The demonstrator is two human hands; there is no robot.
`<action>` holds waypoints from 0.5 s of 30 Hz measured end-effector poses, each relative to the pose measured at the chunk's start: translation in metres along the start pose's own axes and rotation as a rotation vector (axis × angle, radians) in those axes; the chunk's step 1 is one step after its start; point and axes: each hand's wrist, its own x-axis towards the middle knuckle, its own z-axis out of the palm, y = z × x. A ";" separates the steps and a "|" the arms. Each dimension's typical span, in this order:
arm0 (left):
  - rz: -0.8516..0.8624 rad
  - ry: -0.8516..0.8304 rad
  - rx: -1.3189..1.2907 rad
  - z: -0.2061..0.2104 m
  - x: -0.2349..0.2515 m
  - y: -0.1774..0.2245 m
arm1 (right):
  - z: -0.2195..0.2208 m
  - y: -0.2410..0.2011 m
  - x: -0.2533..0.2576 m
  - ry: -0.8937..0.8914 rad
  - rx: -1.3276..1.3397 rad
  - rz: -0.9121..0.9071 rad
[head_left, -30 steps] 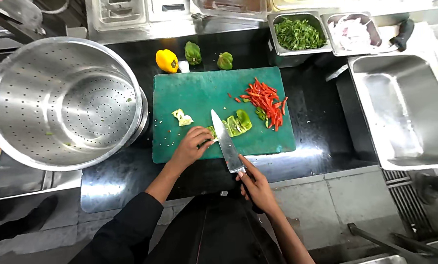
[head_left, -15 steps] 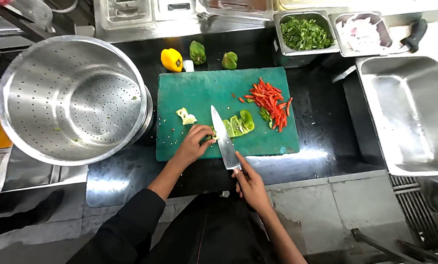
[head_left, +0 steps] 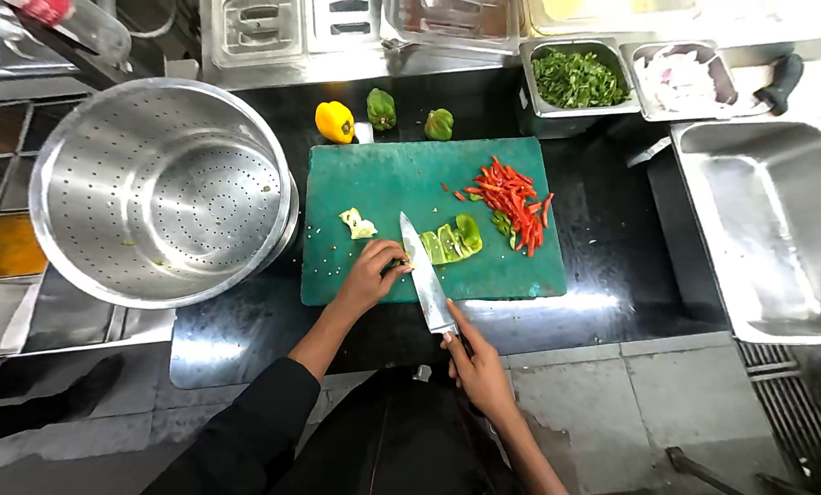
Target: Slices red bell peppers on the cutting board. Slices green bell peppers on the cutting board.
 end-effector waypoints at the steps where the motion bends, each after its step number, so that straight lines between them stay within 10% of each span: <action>1: -0.008 0.008 0.004 0.001 0.000 0.001 | 0.000 0.004 -0.007 0.007 -0.009 -0.015; 15: -0.046 0.094 0.063 0.002 -0.002 0.003 | 0.011 -0.044 -0.005 0.022 -0.472 0.045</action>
